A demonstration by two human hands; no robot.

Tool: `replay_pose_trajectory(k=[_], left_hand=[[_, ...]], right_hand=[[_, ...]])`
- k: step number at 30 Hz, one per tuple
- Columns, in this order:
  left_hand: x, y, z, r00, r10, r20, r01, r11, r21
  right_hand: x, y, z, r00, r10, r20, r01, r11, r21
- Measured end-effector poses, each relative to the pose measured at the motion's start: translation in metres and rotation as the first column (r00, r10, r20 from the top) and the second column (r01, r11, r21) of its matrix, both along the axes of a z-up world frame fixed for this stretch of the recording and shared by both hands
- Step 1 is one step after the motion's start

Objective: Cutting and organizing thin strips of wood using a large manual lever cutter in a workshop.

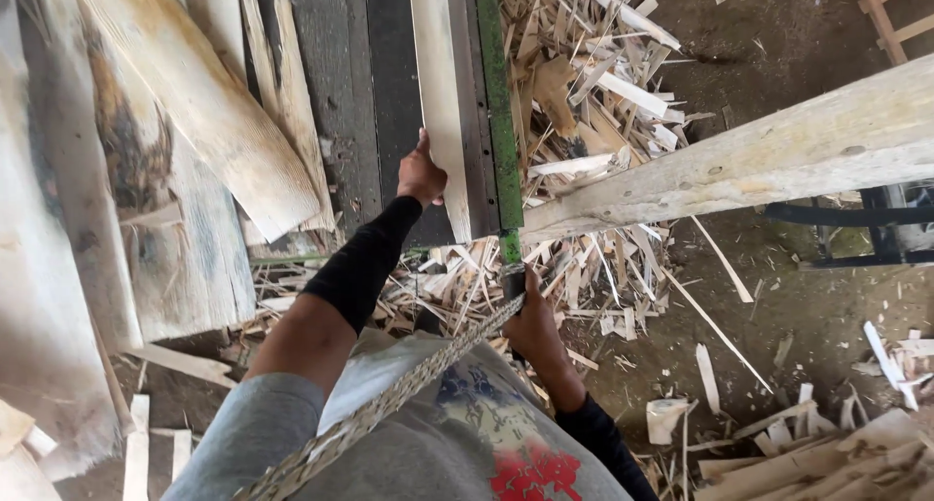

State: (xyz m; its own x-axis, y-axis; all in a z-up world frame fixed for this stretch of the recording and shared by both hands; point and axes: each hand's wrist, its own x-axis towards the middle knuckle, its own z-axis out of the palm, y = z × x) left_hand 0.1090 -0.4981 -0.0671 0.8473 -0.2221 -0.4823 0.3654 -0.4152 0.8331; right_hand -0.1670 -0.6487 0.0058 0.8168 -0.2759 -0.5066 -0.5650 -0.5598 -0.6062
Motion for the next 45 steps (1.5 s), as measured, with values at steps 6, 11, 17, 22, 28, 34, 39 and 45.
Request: replay_pose_trajectory(k=[6,11,17,22,28,34,39,45], left_hand=[[0.002,0.002,-0.006,0.999,-0.024,0.037,0.022,0.998,0.055],[0.002,0.004,0.012,1.0,-0.019,-0.017,0.021,0.993,0.118],[0.001,0.002,-0.008,1.0,-0.02,0.002,0.019,0.993,0.12],[-0.001,0.009,-0.024,0.999,-0.037,0.031,0.032,0.991,0.128],[0.0,0.005,-0.021,0.997,-0.022,0.077,0.018,0.998,0.059],[0.0,0.006,-0.012,0.999,-0.052,-0.002,0.052,0.992,0.118],[0.005,0.006,-0.009,0.999,-0.049,0.023,0.046,0.991,0.127],[-0.001,0.001,-0.059,0.993,-0.06,0.1,0.043,0.985,0.165]], right_hand=[[-0.003,-0.003,-0.012,1.0,0.026,-0.001,-0.026,0.996,-0.085],[-0.005,-0.006,-0.022,0.977,0.089,0.192,-0.068,0.991,-0.113],[-0.004,0.004,-0.003,0.992,0.04,0.117,-0.026,0.992,-0.12],[-0.001,0.007,0.017,0.999,-0.008,0.041,0.011,0.996,-0.089],[-0.005,0.013,0.004,0.993,0.003,0.119,0.01,0.994,-0.11],[-0.009,0.01,-0.017,0.991,0.003,0.135,0.014,0.993,-0.119],[0.007,0.012,0.044,0.992,-0.116,-0.04,0.113,0.992,-0.062],[-0.013,-0.001,0.011,0.997,-0.067,0.047,0.071,0.993,-0.093]])
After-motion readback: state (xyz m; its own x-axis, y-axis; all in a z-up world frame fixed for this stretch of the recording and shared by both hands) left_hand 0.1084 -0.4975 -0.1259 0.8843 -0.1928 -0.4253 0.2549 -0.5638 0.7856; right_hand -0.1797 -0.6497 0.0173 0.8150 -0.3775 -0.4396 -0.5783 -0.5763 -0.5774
